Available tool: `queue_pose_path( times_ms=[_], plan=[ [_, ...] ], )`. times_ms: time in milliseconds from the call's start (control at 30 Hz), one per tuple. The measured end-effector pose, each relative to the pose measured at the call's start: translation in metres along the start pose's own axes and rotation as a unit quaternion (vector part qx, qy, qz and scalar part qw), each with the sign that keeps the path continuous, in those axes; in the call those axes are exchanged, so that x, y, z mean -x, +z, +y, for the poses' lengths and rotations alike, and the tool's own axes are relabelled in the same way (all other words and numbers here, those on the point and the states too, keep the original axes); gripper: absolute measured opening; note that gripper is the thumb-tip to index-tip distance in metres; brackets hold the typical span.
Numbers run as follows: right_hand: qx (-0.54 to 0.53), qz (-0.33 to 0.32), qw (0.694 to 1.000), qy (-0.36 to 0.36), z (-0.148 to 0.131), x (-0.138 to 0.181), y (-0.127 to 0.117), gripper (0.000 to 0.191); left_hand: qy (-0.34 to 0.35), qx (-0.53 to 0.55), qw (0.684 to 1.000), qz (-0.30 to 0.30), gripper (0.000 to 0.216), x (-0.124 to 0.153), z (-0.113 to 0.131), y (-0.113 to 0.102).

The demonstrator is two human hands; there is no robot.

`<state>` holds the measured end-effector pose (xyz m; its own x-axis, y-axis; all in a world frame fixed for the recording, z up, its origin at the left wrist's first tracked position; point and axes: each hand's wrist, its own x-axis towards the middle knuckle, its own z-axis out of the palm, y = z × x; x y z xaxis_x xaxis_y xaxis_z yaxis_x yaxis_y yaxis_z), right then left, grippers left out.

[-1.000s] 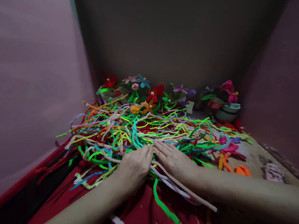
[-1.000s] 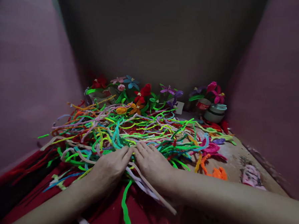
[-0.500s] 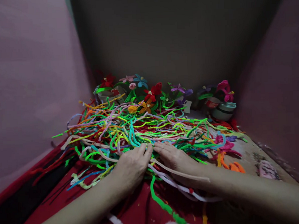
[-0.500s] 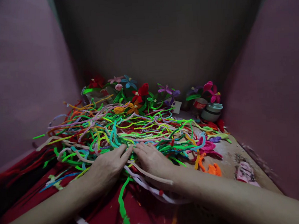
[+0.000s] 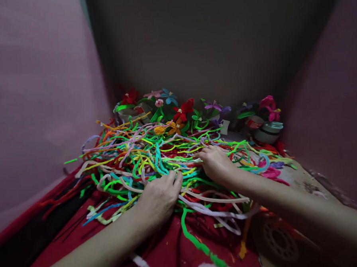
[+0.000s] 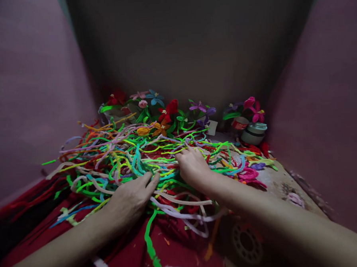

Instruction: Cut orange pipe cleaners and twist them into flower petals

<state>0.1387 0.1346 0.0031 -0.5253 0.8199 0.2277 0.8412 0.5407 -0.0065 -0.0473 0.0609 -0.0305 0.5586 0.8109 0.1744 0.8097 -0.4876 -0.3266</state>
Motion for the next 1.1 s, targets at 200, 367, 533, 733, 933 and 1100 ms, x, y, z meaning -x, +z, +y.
queue_pose_path(
  times_ms=[200, 367, 533, 733, 933, 1100],
  plan=[
    [0.034, -0.050, 0.998, 0.020, 0.008, -0.011, -0.002, 0.020, 0.002, -0.006, 1.000, 0.015, 0.048, 0.000, 0.000, 0.001],
    [-0.025, 0.004, 0.999, 0.046, 0.026, -0.014, -0.018, 0.024, 0.002, -0.007, 1.000, 0.013, 0.046, -0.001, 0.000, 0.000],
    [-0.148, 0.064, 0.985, 0.059, 0.035, -0.012, -0.033, 0.025, 0.004, -0.021, 1.000, 0.010, 0.046, 0.001, 0.002, -0.001],
    [-0.174, 0.082, 0.979, 0.063, 0.029, -0.010, -0.025, 0.025, 0.006, -0.054, 0.998, 0.037, 0.046, 0.003, 0.006, -0.001],
    [-0.187, 0.114, 0.975, 0.039, 0.034, -0.013, -0.031, 0.024, 0.005, -0.052, 0.998, 0.035, 0.047, 0.000, 0.006, 0.000],
    [-0.196, 0.329, 0.923, 0.035, 0.046, -0.015, -0.067, 0.018, -0.001, -0.037, 0.999, 0.020, 0.048, 0.000, 0.004, 0.002]
  ],
)
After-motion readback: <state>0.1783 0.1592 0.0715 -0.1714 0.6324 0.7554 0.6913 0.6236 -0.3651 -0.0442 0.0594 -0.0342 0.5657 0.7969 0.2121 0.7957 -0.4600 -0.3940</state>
